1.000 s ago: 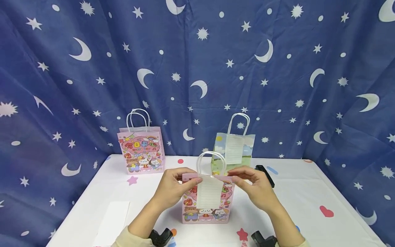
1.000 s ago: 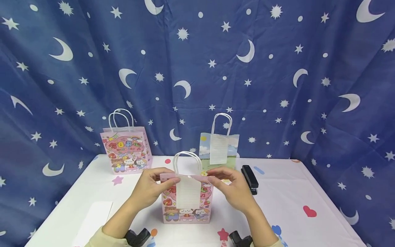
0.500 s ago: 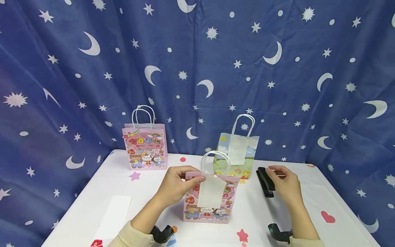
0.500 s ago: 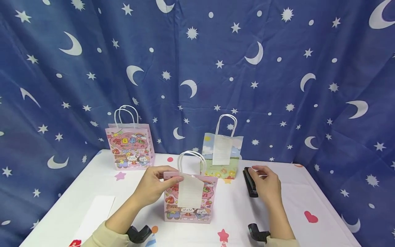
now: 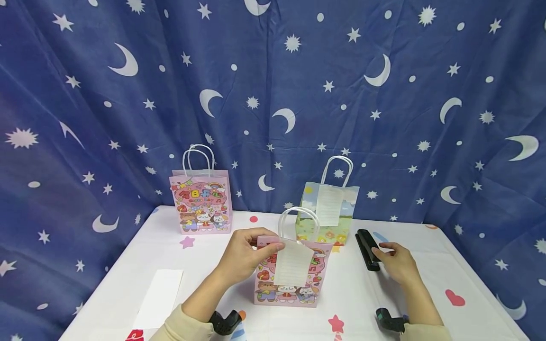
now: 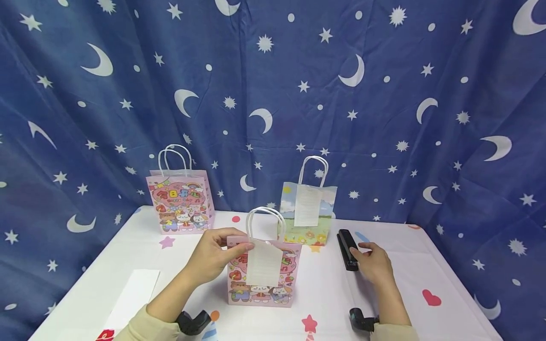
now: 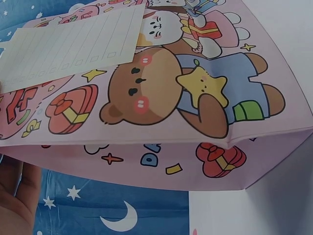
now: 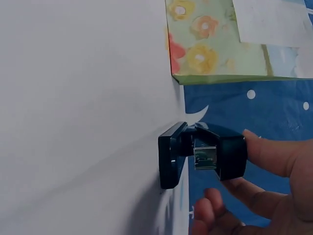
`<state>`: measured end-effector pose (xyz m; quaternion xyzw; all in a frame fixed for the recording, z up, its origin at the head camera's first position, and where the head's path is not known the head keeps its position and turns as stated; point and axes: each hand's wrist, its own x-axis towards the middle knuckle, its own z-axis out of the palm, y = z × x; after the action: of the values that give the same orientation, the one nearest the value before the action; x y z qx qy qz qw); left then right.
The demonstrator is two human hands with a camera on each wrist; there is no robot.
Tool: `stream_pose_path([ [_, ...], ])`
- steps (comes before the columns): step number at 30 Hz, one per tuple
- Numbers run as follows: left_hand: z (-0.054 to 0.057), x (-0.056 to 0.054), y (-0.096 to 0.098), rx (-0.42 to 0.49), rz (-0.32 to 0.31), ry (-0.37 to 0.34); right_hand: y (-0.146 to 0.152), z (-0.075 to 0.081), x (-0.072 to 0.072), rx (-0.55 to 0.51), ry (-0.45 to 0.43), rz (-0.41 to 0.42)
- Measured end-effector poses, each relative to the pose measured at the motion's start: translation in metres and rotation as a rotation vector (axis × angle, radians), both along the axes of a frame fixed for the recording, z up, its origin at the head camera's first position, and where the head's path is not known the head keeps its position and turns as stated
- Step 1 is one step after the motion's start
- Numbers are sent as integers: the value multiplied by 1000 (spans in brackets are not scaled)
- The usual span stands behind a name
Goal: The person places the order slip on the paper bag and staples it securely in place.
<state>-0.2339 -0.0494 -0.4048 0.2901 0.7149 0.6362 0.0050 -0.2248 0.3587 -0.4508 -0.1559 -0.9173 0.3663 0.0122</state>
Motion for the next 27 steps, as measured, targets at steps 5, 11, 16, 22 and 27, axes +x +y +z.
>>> stream_pose_path([
  [5, 3, -1, 2, -3, 1, -1, 1, -1, -2, -56, -19, 3],
  [11, 6, -2, 2, -13, 8, 9, -8, -2, -7, -117, -45, 10],
  [16, 6, -3, 2, -15, 13, 11, -13, -3, -12, -162, -70, 27],
  [22, 1, -3, 1, -27, 22, 10, -8, -9, -13, -226, -69, -18],
  [27, -2, -1, 2, -24, 10, 1, -1, -12, -9, -397, -45, -57],
])
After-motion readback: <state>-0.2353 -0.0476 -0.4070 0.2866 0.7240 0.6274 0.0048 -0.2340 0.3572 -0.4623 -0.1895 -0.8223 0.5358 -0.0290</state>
